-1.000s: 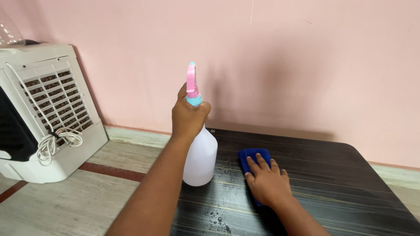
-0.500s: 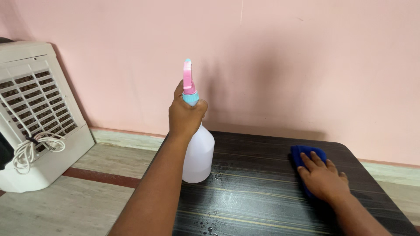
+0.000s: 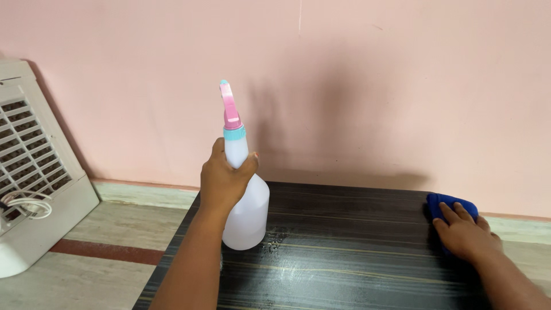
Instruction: The person folds a blue cloth on a small table, then sprays the table surface with a spray bottle and wipes it with the cloth. The person places the spray bottle and cloth on the floor and moves a small bowl onto the table.
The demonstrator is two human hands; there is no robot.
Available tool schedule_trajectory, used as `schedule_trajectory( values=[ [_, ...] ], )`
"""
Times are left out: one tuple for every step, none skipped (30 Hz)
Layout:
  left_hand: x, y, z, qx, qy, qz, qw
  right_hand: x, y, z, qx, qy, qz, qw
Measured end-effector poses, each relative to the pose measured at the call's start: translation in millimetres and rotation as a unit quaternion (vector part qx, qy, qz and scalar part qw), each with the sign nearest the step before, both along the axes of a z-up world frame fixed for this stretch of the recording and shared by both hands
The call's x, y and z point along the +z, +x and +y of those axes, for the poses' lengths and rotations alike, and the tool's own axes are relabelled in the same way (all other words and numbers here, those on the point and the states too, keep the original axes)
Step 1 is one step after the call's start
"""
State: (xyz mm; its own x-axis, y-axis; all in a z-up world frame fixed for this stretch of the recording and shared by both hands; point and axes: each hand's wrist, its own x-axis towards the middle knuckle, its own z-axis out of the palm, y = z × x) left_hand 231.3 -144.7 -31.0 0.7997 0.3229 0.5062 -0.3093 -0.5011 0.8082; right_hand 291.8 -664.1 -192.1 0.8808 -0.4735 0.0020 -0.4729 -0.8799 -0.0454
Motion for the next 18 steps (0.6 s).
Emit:
schedule_trajectory(
  values=[
    [-0.9, -1.5, 0.4, -0.006, -0.001, 0.006, 1.0, 0.7, 6.6, 2.5, -0.008, 0.004, 0.004, 1.0],
    [-1.6, -3.1, 1.0, -0.01, -0.003, 0.013, 1.0, 2.7, 14.3, 6.7, -0.016, 0.009, 0.006, 1.0],
    [-2.8, -4.9, 1.6, -0.015, -0.004, 0.02, 1.0, 5.3, 20.5, 10.8, -0.023, 0.013, 0.008, 1.0],
    [-3.1, -5.2, 3.1, -0.017, -0.005, 0.027, 0.999, 8.1, 25.9, 15.7, -0.023, 0.015, 0.007, 1.0],
    [-2.5, -3.5, 3.1, -0.019, -0.002, 0.027, 0.999, 11.3, 29.8, 20.6, -0.022, 0.016, 0.006, 1.0],
    [-3.0, -3.4, 3.4, -0.02, 0.001, 0.029, 0.999, 12.4, 31.1, 27.6, -0.021, 0.019, 0.008, 1.0],
    [-3.2, -3.1, 4.2, -0.022, 0.004, 0.031, 0.999, 14.0, 32.9, 35.8, -0.019, 0.019, 0.012, 1.0],
    [-3.6, -2.2, 4.2, -0.019, 0.006, 0.03, 0.999, 17.5, 35.2, 43.1, -0.017, 0.018, 0.015, 1.0],
    [-4.0, -1.8, 4.5, -0.017, 0.008, 0.029, 0.999, 20.5, 37.2, 51.5, -0.015, 0.017, 0.018, 1.0],
    [-4.0, -1.2, 3.9, -0.017, 0.009, 0.028, 0.999, 23.2, 38.1, 60.3, -0.009, 0.02, 0.014, 1.0],
    [-4.1, -1.0, 3.6, -0.019, 0.003, 0.029, 0.999, 25.0, 39.1, 71.2, -0.002, 0.024, 0.01, 1.0],
    [-4.5, -1.0, 3.3, -0.022, -0.004, 0.03, 0.999, 26.1, 39.6, 82.4, 0.004, 0.028, 0.007, 1.0],
    [-4.9, -1.1, 2.9, -0.024, -0.01, 0.03, 0.999, 27.6, 39.9, 93.9, 0.017, 0.027, 0.006, 0.999],
    [-5.5, -1.9, 3.0, -0.025, -0.012, 0.029, 0.999, 29.3, 40.6, 106.9, 0.031, 0.025, 0.005, 0.999],
    [-6.0, -2.7, 2.7, -0.025, -0.015, 0.029, 0.999, 30.8, 40.4, 120.2, 0.045, 0.024, 0.005, 0.999],
    [-5.4, -2.9, 3.0, -0.025, -0.016, 0.026, 0.999, 33.4, 40.7, 134.1, 0.057, 0.023, 0.005, 0.998],
    [-4.9, -3.0, 2.8, -0.021, -0.012, 0.022, 0.999, 36.2, 40.5, 147.7, 0.068, 0.022, 0.005, 0.997],
    [-4.7, -3.0, 2.2, -0.017, -0.007, 0.019, 1.0, 38.1, 39.9, 161.9, 0.08, 0.023, 0.005, 0.997]
  ],
)
